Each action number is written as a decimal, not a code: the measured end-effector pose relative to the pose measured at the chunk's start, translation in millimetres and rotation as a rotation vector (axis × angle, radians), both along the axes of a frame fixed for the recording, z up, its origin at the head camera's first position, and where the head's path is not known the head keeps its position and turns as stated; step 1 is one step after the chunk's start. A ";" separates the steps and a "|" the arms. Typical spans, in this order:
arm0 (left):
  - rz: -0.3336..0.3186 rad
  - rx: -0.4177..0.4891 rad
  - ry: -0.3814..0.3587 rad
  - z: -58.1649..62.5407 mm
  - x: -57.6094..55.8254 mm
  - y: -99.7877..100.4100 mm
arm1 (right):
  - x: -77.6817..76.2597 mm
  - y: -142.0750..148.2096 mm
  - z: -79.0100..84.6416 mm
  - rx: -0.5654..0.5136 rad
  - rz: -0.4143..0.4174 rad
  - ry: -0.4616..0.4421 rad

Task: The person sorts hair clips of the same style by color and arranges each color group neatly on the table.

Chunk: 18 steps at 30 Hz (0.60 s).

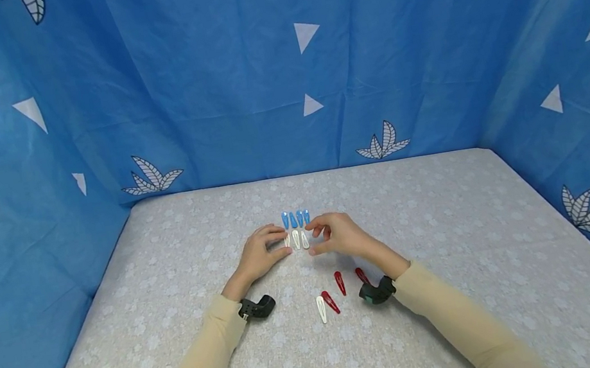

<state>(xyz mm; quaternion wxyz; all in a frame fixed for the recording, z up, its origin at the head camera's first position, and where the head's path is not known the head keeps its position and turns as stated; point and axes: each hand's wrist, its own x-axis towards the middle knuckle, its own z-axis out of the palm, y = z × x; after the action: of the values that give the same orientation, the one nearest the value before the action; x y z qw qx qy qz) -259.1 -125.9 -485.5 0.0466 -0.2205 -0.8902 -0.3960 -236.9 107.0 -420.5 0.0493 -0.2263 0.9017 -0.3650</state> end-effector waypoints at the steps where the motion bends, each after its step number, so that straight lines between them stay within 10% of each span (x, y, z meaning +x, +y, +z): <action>1: -0.001 -0.001 0.003 0.3 0.2 0.0 | 4.3 0.8 1.0 -0.012 0.005 0.005; 18: 0.009 -0.014 0.025 -1.4 -0.9 -0.7 | 73.8 11.8 -2.7 -0.122 0.196 -0.001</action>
<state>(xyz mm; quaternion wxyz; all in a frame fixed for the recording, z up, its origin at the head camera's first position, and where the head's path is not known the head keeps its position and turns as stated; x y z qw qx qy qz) -260.1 -126.6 -486.9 0.0578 -0.2219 -0.8932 -0.3867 -163.0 118.8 -423.1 0.0715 -0.3159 0.8513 -0.4129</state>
